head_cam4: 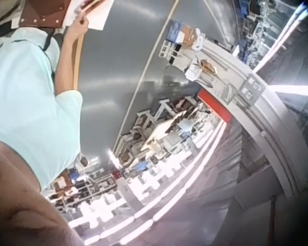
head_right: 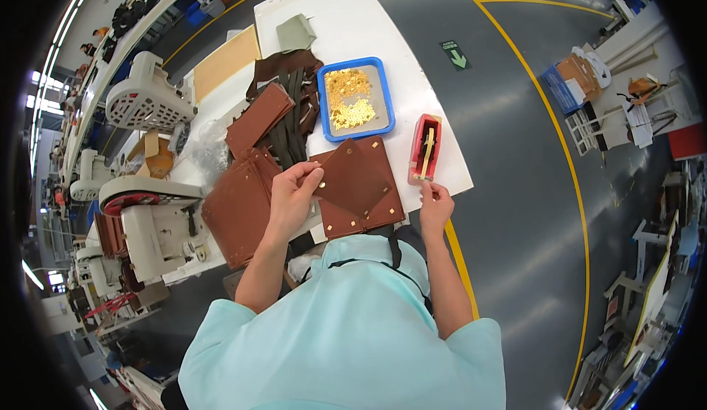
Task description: Inserting metal rivets or studs into pre-punched holes in leather bag components.
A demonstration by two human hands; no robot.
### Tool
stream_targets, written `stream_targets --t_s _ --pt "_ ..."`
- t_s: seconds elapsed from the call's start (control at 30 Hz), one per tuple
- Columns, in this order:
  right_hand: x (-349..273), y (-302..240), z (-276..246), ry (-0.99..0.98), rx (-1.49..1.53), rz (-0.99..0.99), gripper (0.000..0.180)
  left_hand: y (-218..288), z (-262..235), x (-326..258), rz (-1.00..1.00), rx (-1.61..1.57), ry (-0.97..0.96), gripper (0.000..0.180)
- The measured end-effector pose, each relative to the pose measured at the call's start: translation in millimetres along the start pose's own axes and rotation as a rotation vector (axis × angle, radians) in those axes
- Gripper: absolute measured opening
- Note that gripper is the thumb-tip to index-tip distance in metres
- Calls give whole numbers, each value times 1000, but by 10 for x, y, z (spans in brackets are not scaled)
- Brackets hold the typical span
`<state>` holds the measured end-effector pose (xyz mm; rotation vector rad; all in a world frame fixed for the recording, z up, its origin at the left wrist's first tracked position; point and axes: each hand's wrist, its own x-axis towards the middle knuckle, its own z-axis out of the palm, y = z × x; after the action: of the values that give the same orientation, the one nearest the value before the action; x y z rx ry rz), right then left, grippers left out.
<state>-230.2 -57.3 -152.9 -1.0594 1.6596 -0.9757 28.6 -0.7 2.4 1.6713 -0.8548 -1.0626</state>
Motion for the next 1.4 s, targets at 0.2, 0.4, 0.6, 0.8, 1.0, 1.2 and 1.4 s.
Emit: stream_targets --t_s 0.2,0.4,0.6,0.8,1.0,1.2,1.4 --pt "-822 -1311 233 -620 380 74 14 109 173 -87 59 -53 -83 20" --pt "-829 -1287 333 -645 363 -31 14 173 238 -170 94 -58 -70 18" --pt "-814 -1280 317 -683 320 -37 14 212 241 -205 106 -27 -69 16" --pt "-824 -1308 314 -658 265 -70 14 237 266 -230 118 4 -47 16" --pt "-818 -1289 330 -641 238 -78 12 277 276 -253 116 51 -39 16" --pt "-824 -1378 333 -596 175 -51 13 284 282 -268 151 102 -27 16" --pt "-717 -1347 296 -581 153 -3 19 146 211 -198 111 -19 -37 14"
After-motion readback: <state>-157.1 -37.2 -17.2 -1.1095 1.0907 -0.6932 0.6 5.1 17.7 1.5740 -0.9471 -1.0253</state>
